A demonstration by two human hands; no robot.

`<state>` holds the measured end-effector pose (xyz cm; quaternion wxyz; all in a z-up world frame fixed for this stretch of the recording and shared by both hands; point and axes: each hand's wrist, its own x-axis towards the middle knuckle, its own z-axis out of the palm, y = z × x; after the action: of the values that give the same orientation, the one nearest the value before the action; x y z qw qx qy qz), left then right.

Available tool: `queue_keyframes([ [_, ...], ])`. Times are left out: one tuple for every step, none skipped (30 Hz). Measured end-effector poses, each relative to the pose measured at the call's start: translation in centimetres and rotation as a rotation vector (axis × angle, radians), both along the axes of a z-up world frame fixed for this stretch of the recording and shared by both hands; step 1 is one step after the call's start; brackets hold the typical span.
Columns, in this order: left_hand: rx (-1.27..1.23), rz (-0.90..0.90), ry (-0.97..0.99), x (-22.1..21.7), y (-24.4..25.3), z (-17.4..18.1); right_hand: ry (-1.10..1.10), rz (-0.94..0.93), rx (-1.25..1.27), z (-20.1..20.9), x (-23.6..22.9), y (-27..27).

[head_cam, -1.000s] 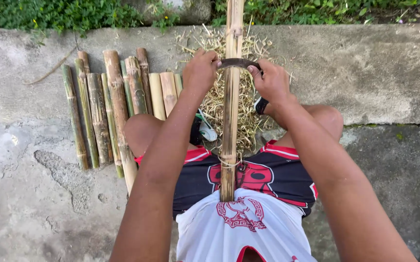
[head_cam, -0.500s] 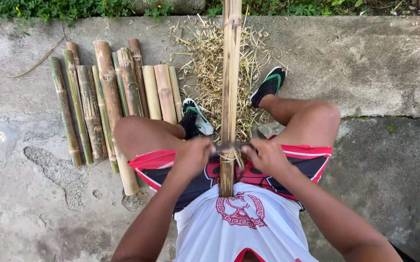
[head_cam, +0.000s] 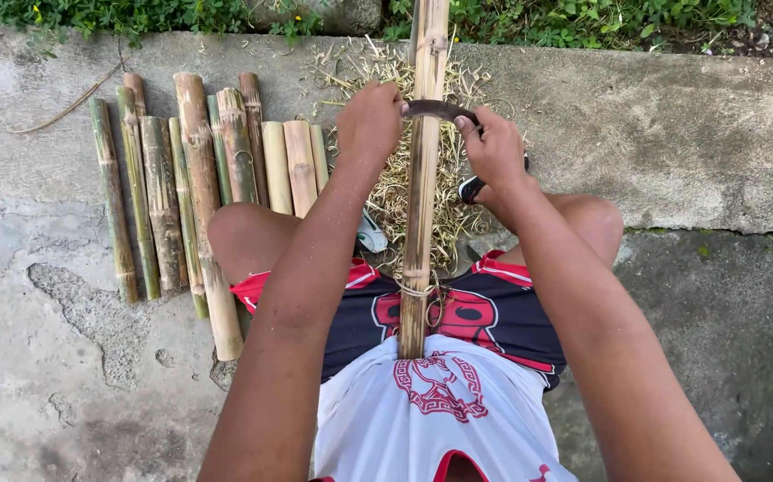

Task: Shaving and peeling the outer layer of a bamboo pole using a sickle while bracing it against the body.

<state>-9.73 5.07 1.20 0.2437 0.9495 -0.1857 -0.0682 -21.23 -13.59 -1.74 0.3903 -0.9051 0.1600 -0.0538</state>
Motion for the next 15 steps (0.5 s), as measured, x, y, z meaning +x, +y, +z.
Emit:
queue_keyframes([
  [0.002, -0.001, 0.001, -0.4, 0.1, 0.3, 0.001, -0.001, 0.002, -0.5, -0.5, 0.1],
  [0.049, -0.036, 0.021, -0.9, 0.3, 0.6, -0.039, 0.002, -0.009, -1.1, -1.1, 0.3],
  [0.096, -0.072, 0.041, -1.3, 0.4, 0.8, -0.079, 0.004, -0.02, -1.7, -1.7, 0.5],
  [0.095, -0.074, 0.044, -2.3, 0.8, 1.1, -0.077, 0.003, -0.02, -2.0, -2.7, 0.6],
  [0.113, -0.098, 0.086, -3.3, 1.2, 1.4, -0.079, 0.007, -0.039, -2.2, -3.7, 0.8],
  [0.134, -0.116, 0.134, -4.5, 1.9, 1.7, -0.075, 0.017, -0.054, -2.5, -4.9, 1.2],
  [0.138, -0.112, 0.142, -6.2, 3.2, 1.4, -0.068, 0.022, -0.049, -1.9, -6.3, 1.8],
  [0.061, -0.129, 0.108, -7.5, 4.3, 1.2, -0.051, 0.054, -0.049, -1.2, -7.5, 2.4],
  [-0.016, -0.146, 0.073, -9.0, 5.4, 1.1, -0.034, 0.086, -0.048, -0.4, -8.8, 3.0],
  [-0.016, -0.147, 0.072, -10.7, 6.3, 1.7, -0.035, 0.085, -0.048, -0.2, -10.5, 3.5],
  [-0.03, -0.145, 0.136, -12.5, 7.3, 2.4, 0.009, 0.115, -0.049, 0.1, -12.2, 4.1],
  [-0.042, -0.139, 0.2, -14.4, 8.5, 3.0, 0.054, 0.15, -0.047, 0.3, -13.8, 4.8],
  [-0.04, -0.136, 0.199, -15.8, 9.2, 3.4, 0.053, 0.153, -0.045, 1.0, -14.9, 4.8],
  [-0.047, -0.126, 0.244, -17.1, 10.0, 3.7, 0.04, 0.229, 0.011, 1.7, -15.8, 5.0],
  [-0.054, -0.116, 0.288, -18.4, 10.8, 4.0, 0.026, 0.305, 0.067, 2.4, -16.7, 5.1],
])
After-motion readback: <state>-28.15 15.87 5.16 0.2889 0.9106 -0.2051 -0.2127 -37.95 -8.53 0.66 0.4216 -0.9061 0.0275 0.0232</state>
